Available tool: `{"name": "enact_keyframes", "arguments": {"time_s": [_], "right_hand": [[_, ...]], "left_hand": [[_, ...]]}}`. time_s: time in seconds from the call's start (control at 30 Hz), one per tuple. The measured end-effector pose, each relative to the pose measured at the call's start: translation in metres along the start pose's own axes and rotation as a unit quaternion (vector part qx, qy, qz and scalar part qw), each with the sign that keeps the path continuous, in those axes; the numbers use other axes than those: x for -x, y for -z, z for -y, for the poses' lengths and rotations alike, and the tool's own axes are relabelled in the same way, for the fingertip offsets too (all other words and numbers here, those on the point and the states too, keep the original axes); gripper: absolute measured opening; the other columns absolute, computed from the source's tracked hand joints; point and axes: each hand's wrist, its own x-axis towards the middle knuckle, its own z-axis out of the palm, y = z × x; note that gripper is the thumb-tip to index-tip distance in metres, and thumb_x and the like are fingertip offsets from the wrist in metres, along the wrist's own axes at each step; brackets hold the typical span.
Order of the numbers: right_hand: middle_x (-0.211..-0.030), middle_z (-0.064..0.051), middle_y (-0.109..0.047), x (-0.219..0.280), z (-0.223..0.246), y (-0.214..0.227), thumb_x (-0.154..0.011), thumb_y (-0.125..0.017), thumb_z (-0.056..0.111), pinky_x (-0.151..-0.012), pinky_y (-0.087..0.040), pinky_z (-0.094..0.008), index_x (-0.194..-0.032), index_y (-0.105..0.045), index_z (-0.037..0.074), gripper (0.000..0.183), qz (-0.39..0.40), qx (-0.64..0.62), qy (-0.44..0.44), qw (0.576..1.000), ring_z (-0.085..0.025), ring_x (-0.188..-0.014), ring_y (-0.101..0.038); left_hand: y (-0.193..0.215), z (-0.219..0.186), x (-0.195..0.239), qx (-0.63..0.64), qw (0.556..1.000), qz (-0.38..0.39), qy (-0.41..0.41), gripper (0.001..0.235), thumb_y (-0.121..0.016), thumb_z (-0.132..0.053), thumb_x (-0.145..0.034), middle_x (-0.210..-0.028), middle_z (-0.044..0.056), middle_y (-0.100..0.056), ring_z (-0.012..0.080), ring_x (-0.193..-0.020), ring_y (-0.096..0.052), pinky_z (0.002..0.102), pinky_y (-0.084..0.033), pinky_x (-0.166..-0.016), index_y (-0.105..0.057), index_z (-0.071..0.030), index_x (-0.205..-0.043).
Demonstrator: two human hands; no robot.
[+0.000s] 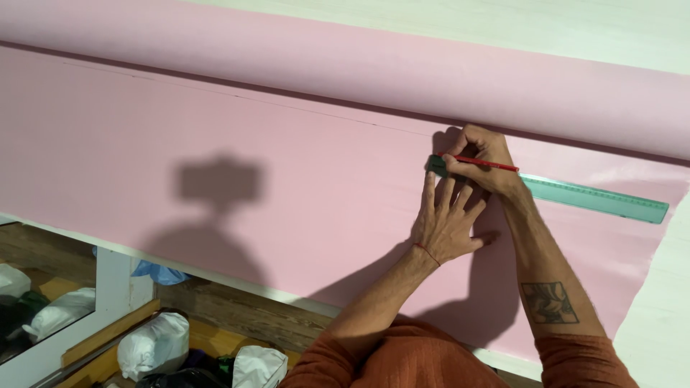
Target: Measuring, marking with a pencil, and cutting pink fabric on a cutting table.
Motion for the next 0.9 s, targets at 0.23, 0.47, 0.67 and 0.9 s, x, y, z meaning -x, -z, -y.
{"name": "enact_keyframes", "arguments": {"time_s": [0.23, 0.47, 0.67, 0.9], "right_hand": [[-0.076, -0.004, -0.067, 0.0014, -0.0032, -0.0010, -0.087, -0.084, 0.011, -0.057, -0.053, -0.024, -0.082, -0.062, 0.007, 0.023, -0.001, 0.045, -0.009, 0.999, -0.008, -0.068, -0.063], [-0.078, -0.004, -0.067, 0.0021, -0.0087, -0.0010, -0.085, -0.085, 0.009, -0.056, -0.054, -0.025, -0.081, -0.064, 0.006, 0.021, -0.007, 0.050, 0.010, 0.999, -0.009, -0.068, -0.064], [-0.079, -0.004, -0.068, 0.0009, -0.0073, -0.0003, -0.086, -0.085, 0.009, -0.058, -0.055, -0.025, -0.081, -0.065, 0.006, 0.021, -0.004, 0.039, 0.004, 0.999, -0.009, -0.069, -0.064], [-0.077, -0.005, -0.068, 0.0013, -0.0020, -0.0015, -0.088, -0.084, 0.008, -0.058, -0.053, -0.025, -0.083, -0.064, 0.006, 0.021, -0.022, 0.023, -0.008, 0.999, -0.009, -0.068, -0.063]], "left_hand": [[-0.0007, -0.0019, 0.0024, 0.015, 1.000, 0.003, 0.002, 0.081, -0.054, -0.083, -0.081, -0.163, 0.013, -0.036, 0.0449, -0.157, -0.009, 0.075, -0.001, -0.126, -0.069, -0.027, -0.138], [-0.0023, -0.0025, 0.0027, 0.015, 1.000, 0.023, 0.002, 0.078, -0.054, -0.084, -0.081, -0.164, 0.014, -0.037, 0.0457, -0.157, -0.011, 0.075, 0.000, -0.125, -0.070, -0.029, -0.134], [-0.0036, -0.0017, 0.0025, 0.002, 1.000, 0.027, 0.000, 0.073, -0.055, -0.083, -0.080, -0.163, 0.013, -0.042, 0.0454, -0.157, -0.014, 0.076, 0.000, -0.124, -0.072, -0.032, -0.128], [-0.0015, -0.0021, 0.0042, -0.002, 1.000, 0.016, 0.002, 0.073, -0.055, -0.084, -0.080, -0.164, 0.013, -0.042, 0.0456, -0.156, -0.015, 0.076, -0.001, -0.123, -0.073, -0.032, -0.128]]}}
